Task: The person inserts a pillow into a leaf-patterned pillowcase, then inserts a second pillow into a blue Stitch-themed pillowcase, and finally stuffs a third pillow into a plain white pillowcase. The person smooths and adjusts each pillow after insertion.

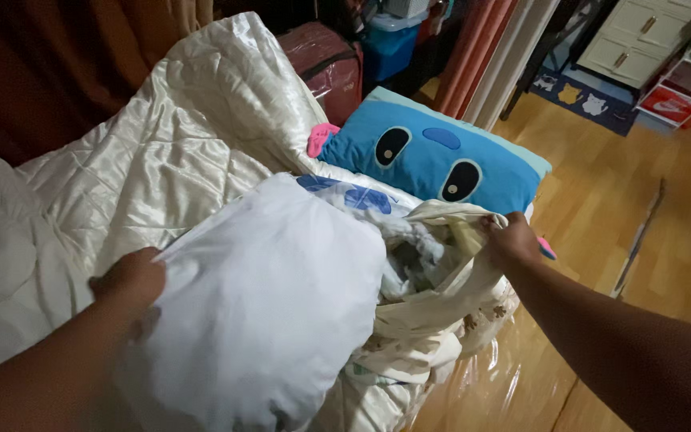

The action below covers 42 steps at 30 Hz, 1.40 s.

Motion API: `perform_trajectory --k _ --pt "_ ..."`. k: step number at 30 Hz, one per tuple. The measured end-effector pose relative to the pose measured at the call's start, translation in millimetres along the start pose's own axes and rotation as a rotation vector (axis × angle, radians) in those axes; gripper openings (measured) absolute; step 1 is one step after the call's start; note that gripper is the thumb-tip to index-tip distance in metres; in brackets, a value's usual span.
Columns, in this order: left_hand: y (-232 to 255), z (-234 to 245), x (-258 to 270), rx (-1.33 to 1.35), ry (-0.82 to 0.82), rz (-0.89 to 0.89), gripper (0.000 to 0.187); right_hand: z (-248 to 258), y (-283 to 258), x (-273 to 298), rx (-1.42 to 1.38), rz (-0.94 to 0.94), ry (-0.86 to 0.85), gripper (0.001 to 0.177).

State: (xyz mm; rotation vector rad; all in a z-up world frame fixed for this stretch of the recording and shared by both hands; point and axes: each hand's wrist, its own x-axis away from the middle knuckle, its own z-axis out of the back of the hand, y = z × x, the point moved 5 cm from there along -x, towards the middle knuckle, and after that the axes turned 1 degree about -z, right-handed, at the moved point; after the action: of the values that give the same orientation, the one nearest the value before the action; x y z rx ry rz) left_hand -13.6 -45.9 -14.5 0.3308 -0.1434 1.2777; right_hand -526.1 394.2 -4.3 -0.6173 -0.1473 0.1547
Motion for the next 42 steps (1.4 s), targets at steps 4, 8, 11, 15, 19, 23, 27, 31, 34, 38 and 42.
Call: perform_trajectory --k 4,8,11,15,19,23,27,31,34,38,42 --pt "58 1 2 -0.098 0.169 -0.067 0.047 -2 -3 -1 0.069 0.005 0.06 0.048" --pt "150 -3 3 0.035 0.196 -0.25 0.051 -16 7 -10 0.0 -0.078 -0.012 0.054" --pt "227 -22 10 0.072 0.059 -0.359 0.052 -33 17 -17 -0.078 -0.071 -0.105 0.056" --pt "301 -45 23 0.032 0.016 -0.542 0.054 -39 10 -19 0.157 0.184 -0.04 0.06" --pt "342 -68 34 -0.051 -0.009 -0.707 0.05 -40 3 0 0.166 0.187 -0.064 0.063" --pt "346 -81 45 -0.322 -0.023 -0.794 0.039 -23 -20 26 0.115 0.323 0.012 0.061" --pt "328 -63 70 -0.209 0.11 -0.938 0.03 -12 -55 59 0.092 0.577 0.155 0.047" --pt "293 -34 100 -0.043 0.264 -0.947 0.027 -31 -91 83 -0.072 0.637 -0.067 0.041" --pt "272 -16 123 0.05 0.35 -0.901 0.025 -65 -120 94 -0.125 0.618 -0.26 0.053" --pt "246 3 148 0.169 0.366 -0.85 0.025 -109 -153 90 -0.171 0.651 -0.439 0.092" --pt "228 0 160 0.193 0.316 -0.755 0.024 -153 -156 84 -0.496 0.376 -0.834 0.112"
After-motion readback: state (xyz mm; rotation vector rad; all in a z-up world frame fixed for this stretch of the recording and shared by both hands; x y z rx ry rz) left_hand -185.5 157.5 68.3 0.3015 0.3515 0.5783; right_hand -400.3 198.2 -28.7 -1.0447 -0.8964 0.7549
